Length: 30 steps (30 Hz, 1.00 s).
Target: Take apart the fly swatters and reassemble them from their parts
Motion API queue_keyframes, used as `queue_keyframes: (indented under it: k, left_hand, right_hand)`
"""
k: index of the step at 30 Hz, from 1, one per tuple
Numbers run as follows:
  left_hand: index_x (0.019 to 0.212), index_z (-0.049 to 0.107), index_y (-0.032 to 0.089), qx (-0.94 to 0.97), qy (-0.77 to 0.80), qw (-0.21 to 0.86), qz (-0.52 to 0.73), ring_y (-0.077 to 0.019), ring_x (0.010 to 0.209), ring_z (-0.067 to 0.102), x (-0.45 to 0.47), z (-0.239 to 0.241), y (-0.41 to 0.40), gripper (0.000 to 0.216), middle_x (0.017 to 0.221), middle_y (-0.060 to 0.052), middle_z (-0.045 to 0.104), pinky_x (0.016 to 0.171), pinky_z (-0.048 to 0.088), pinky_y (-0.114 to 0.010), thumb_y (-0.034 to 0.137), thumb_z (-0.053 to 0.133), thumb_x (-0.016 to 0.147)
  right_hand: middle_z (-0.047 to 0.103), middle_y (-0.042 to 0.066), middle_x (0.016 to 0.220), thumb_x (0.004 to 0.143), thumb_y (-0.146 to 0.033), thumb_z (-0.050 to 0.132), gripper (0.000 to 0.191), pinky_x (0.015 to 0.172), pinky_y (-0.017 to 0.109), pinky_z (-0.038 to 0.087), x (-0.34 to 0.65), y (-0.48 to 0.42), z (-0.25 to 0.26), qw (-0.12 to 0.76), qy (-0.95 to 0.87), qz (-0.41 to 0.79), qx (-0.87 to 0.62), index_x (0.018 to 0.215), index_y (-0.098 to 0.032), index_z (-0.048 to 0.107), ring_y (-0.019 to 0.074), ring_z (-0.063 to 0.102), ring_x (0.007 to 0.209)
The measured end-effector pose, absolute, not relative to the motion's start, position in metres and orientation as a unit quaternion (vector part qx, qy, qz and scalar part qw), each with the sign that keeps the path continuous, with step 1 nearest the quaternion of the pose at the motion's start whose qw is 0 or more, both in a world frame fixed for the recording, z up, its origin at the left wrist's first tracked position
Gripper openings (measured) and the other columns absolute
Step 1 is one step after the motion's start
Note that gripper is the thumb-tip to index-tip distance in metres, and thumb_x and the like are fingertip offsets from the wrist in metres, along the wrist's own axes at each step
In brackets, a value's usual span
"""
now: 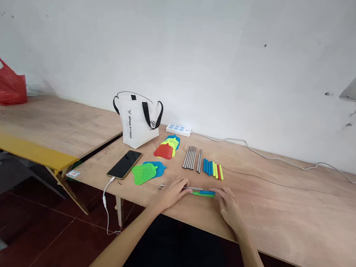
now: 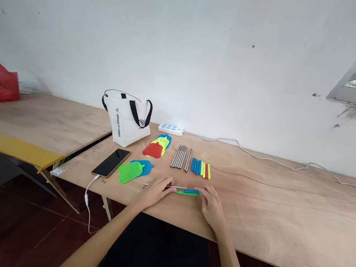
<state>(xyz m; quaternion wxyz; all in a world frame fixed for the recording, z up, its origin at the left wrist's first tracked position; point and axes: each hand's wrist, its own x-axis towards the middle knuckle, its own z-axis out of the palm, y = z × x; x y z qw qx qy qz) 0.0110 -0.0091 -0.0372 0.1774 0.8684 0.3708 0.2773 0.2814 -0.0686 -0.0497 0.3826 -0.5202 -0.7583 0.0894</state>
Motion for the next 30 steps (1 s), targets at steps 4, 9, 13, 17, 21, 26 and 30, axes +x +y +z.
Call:
queue_keyframes:
  k: [4,9,13,17,21,26,30]
  left_hand:
    - [0.094,0.052,0.023,0.867,0.373,0.178,0.279,-0.0193,0.094,0.058,0.011,-0.039,-0.008,0.02,0.098,0.0,0.062,0.083,0.042,-0.03,0.041,0.055,0.102]
    - [0.094,0.053,0.023,0.87,0.371,0.177,0.273,-0.0192,0.094,0.057,0.012,-0.04,-0.007,0.021,0.098,0.0,0.061,0.082,0.042,-0.03,0.042,0.054,0.102]
    - [0.095,0.053,0.022,0.874,0.364,0.175,0.27,-0.0187,0.093,0.057,0.012,-0.04,-0.007,0.022,0.098,0.0,0.061,0.082,0.042,-0.03,0.043,0.054,0.102]
    - [0.093,0.053,0.022,0.881,0.348,0.169,0.273,-0.0183,0.091,0.057,0.012,-0.04,-0.006,0.023,0.096,0.0,0.06,0.081,0.042,-0.029,0.043,0.056,0.101]
    - [0.093,0.054,0.022,0.89,0.327,0.165,0.272,-0.0182,0.092,0.057,0.012,-0.04,-0.007,0.021,0.096,0.0,0.06,0.081,0.043,-0.029,0.041,0.059,0.1]
    - [0.096,0.054,0.022,0.892,0.317,0.169,0.274,-0.0188,0.096,0.058,0.011,-0.037,-0.009,0.018,0.098,0.0,0.061,0.084,0.045,-0.029,0.038,0.062,0.099]
    - [0.105,0.054,0.024,0.889,0.305,0.191,0.283,-0.0191,0.103,0.06,0.011,-0.03,-0.014,0.011,0.106,-0.001,0.063,0.089,0.047,-0.03,0.033,0.059,0.1]
  right_hand:
    - [0.068,0.008,0.109,0.098,-0.016,0.036,0.041,0.092,0.044,0.053,0.284,-0.069,-0.052,0.414,-0.74,0.079,-0.525,0.118,-0.028,0.07,0.0252,0.061,0.105]
    - [0.068,0.008,0.11,0.102,-0.025,0.038,0.036,0.095,0.044,0.053,0.283,-0.071,-0.049,0.412,-0.743,0.11,-0.516,0.118,-0.029,0.07,0.0248,0.062,0.106]
    - [0.069,0.007,0.112,0.104,-0.033,0.041,0.032,0.096,0.043,0.053,0.279,-0.072,-0.046,0.407,-0.747,0.129,-0.51,0.117,-0.03,0.071,0.0244,0.063,0.108]
    - [0.072,0.006,0.114,0.103,-0.036,0.046,0.029,0.1,0.045,0.052,0.27,-0.072,-0.044,0.405,-0.757,0.139,-0.493,0.115,-0.03,0.072,0.0245,0.064,0.11]
    - [0.074,0.006,0.113,0.102,-0.037,0.049,0.027,0.098,0.043,0.054,0.258,-0.072,-0.043,0.404,-0.77,0.156,-0.468,0.113,-0.03,0.073,0.024,0.066,0.108]
    - [0.076,0.005,0.108,0.102,-0.036,0.051,0.025,0.095,0.042,0.055,0.25,-0.072,-0.041,0.417,-0.77,0.142,-0.462,0.107,-0.029,0.074,0.0237,0.068,0.104]
    - [0.075,0.006,0.108,0.102,-0.032,0.049,0.026,0.094,0.043,0.055,0.251,-0.072,-0.042,0.417,-0.77,0.111,-0.469,0.107,-0.029,0.074,0.0241,0.067,0.102]
